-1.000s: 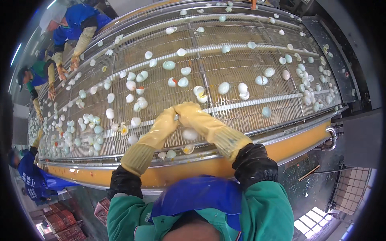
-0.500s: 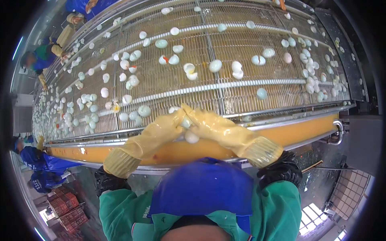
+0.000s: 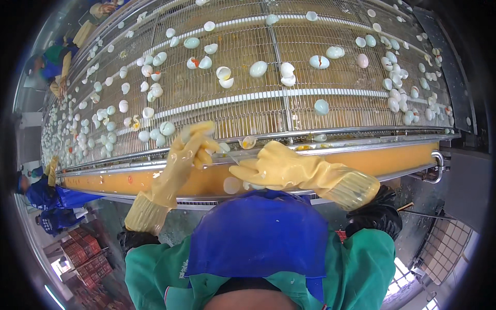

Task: The person stands at a rotating drum conveyor and repeatedly picks up eggs, cracks them open, and discards the shells. The person uses both hands to handle the eggs and separate the contents from the shells as they move along the conveyor.

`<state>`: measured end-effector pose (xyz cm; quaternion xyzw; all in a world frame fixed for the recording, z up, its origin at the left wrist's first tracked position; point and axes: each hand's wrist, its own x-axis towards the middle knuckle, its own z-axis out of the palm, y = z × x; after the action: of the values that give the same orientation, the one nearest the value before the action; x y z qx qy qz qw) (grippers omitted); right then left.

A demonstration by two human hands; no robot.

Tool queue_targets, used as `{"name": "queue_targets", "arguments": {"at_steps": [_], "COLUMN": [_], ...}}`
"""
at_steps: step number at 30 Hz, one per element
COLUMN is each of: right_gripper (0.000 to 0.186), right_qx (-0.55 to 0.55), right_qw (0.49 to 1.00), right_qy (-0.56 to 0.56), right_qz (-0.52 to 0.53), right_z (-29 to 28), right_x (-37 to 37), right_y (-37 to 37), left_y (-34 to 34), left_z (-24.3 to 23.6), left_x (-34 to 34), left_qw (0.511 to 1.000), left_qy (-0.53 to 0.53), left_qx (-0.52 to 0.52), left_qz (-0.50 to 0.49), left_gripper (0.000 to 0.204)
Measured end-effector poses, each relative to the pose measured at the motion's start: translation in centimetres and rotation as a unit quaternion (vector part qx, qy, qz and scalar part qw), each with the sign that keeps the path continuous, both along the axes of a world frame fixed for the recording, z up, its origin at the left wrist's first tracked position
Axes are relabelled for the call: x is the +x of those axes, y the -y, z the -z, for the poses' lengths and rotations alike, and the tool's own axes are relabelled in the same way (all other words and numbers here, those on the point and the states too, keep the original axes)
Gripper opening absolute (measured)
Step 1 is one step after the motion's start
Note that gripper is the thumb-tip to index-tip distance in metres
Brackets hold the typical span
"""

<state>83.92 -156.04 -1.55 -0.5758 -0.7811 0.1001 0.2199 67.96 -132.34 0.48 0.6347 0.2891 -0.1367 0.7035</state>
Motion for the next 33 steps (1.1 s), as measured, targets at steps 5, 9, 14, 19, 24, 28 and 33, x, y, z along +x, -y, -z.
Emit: {"name": "queue_targets", "arguments": {"at_steps": [5,9,14,19,24,28,33], "right_gripper": [0.048,0.066,0.050,0.043,0.037,0.030,0.020], "right_qx": [-0.051,-0.087,0.019,-0.008,-0.006,-0.136,-0.175], "right_qw": [0.955,0.872,0.938,0.962,0.975,0.957,0.966], "right_qy": [-0.270,0.024,-0.032,-0.106,0.064,0.140,0.030], "right_qz": [0.112,0.482,0.346,0.250,0.213,0.214,0.186], "right_z": [2.0,3.3,5.5,4.1,6.4,10.7,7.7], "right_x": [4.0,8.7,10.7,13.1,13.3,13.5,13.7], "right_y": [1.7,0.2,-3.8,-15.9,-29.5,-37.6,-34.0], "left_y": [3.7,6.3,9.2,9.0,9.3,8.3,3.9], "left_z": [2.6,7.0,6.3,7.4,11.8,8.5,1.3], "left_x": [-3.6,-4.6,-1.1,0.3,0.0,0.5,1.7], "left_qw": [0.963,0.903,0.930,0.954,0.937,0.935,0.967], "left_qy": [0.141,0.205,-0.027,-0.093,-0.072,-0.091,-0.078], "left_qx": [0.187,0.270,0.168,-0.043,-0.223,-0.265,-0.224], "left_qz": [0.136,0.262,0.327,0.282,0.260,0.219,0.095], "left_gripper": [0.033,0.035,0.035,0.027,0.027,0.029,0.037]}}
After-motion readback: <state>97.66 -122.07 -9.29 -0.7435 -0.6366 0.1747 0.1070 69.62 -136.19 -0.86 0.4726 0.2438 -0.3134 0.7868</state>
